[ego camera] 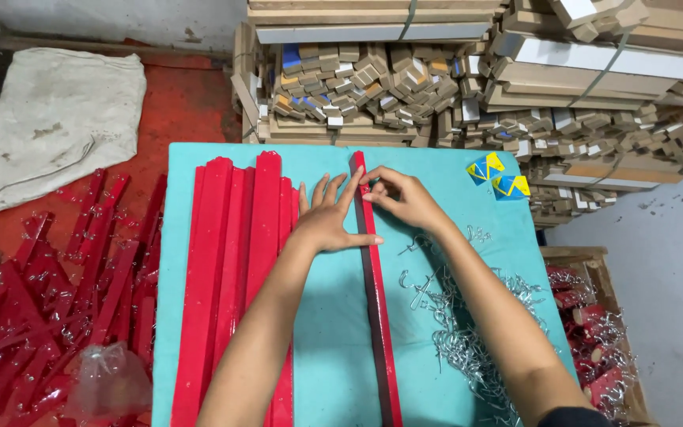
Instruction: Attaching metal clips to red plastic strips and placing the finished products into a wooden crate.
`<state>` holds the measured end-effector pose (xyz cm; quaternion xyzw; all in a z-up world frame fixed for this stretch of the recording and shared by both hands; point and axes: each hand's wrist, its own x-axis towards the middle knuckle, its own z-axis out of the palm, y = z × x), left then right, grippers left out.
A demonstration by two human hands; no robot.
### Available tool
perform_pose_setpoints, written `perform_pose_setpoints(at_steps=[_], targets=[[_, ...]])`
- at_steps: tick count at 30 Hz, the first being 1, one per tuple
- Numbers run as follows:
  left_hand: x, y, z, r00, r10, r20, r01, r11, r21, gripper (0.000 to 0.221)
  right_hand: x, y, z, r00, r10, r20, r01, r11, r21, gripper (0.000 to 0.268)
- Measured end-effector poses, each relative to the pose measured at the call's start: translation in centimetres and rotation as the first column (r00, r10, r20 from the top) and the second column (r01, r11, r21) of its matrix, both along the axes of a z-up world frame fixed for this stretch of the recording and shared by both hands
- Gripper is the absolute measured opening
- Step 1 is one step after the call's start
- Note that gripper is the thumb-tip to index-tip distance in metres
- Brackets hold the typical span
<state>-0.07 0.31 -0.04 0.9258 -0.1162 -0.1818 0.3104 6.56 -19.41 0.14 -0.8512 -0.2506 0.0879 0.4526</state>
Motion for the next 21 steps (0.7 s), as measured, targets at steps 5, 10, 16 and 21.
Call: perform_pose_setpoints(at_steps=[5, 10, 16, 21], targets=[[0.0, -0.1, 0.2, 1.000, -0.004, 0.006, 0.004, 1.000, 0.011, 0.131, 0.8, -0.4, -0.3, 0.984, 0.076, 0.161, -0.074, 0.997, -0.019, 0.013], [0.0, -0.3, 0.2, 1.000, 0.000, 0.008, 0.000, 1.000, 0.029, 0.130, 0.2, 0.2, -6.9, 0.934, -0.278, 0.227, 0.265, 0.960, 0.085, 0.018], [-0.2, 0.0, 0.7, 1.000, -0.001, -0.006, 0.001, 1.000, 0.004, 0.132, 0.3, -0.4, -1.5, 0.995, 0.014, 0.094, -0.019, 0.999, 0.046, 0.028], [-0.1, -0.1, 0.6, 1.000, -0.006, -0.006, 0.006, 1.000, 0.001, 0.131, 1.8, -0.8, -0.8, 0.974, 0.098, 0.204, -0.111, 0.992, 0.052, 0.014]])
